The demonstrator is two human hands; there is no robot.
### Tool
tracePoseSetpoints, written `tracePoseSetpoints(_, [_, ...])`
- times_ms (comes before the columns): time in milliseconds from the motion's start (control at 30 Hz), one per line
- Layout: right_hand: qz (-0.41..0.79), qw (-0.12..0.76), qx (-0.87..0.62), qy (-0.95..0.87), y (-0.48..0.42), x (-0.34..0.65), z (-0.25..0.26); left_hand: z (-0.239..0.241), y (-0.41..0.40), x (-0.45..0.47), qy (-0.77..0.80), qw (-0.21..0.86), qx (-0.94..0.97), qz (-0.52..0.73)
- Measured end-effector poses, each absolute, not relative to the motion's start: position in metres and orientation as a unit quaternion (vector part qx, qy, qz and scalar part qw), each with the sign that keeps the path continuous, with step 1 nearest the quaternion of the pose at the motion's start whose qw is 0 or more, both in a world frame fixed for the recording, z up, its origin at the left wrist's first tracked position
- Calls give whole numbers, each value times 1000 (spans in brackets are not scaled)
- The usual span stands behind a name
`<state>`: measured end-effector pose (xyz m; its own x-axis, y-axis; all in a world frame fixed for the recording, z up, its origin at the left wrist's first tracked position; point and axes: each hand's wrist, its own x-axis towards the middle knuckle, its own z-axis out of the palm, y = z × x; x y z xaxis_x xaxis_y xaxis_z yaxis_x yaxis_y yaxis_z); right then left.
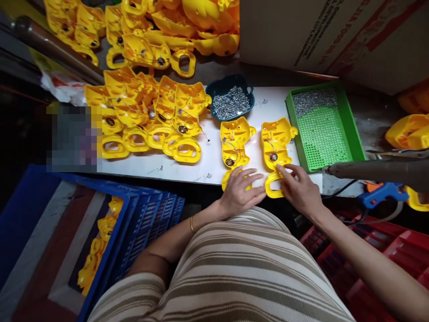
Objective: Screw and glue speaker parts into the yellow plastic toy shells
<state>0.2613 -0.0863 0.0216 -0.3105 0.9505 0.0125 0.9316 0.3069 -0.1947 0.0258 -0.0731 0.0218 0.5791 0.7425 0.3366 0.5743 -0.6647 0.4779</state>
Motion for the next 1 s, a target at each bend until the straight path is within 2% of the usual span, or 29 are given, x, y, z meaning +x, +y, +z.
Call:
tracePoseSetpoints(100, [46, 91, -607, -788, -86, 263, 25, 24, -64, -6, 543, 97, 784, 285])
tracePoseSetpoints(167, [25, 126, -615, -778, -86, 258, 33, 22, -58, -22, 602, 79, 749, 264])
tracePoseSetpoints(300, [33, 250, -573, -780, -78, 231, 46, 16, -56, -30, 584, 114, 770, 230])
tracePoseSetpoints(367, [62, 275, -539, -794, -66, 212, 48, 13, -59, -27, 573, 118, 778, 230])
tracePoseSetpoints(433, [81, 254, -518, -813, -52, 195, 46, 12, -63, -22, 567, 124, 781, 231])
tracePoseSetpoints(633, [102, 93, -493, -859, -22, 170, 45, 15, -69, -17, 550, 150, 780, 258])
tracePoseSetpoints(733, [98, 53, -493, -863, -17, 168, 49, 17, -69, -16, 544, 159, 782, 261])
tracePoseSetpoints(833, [127, 48, -500, -855, -14, 172, 51, 21, -68, -16, 554, 157, 781, 240])
tracePoseSetpoints(1000, [222, 119, -493, -833, -11, 182, 55, 29, -60, -16, 571, 119, 778, 234])
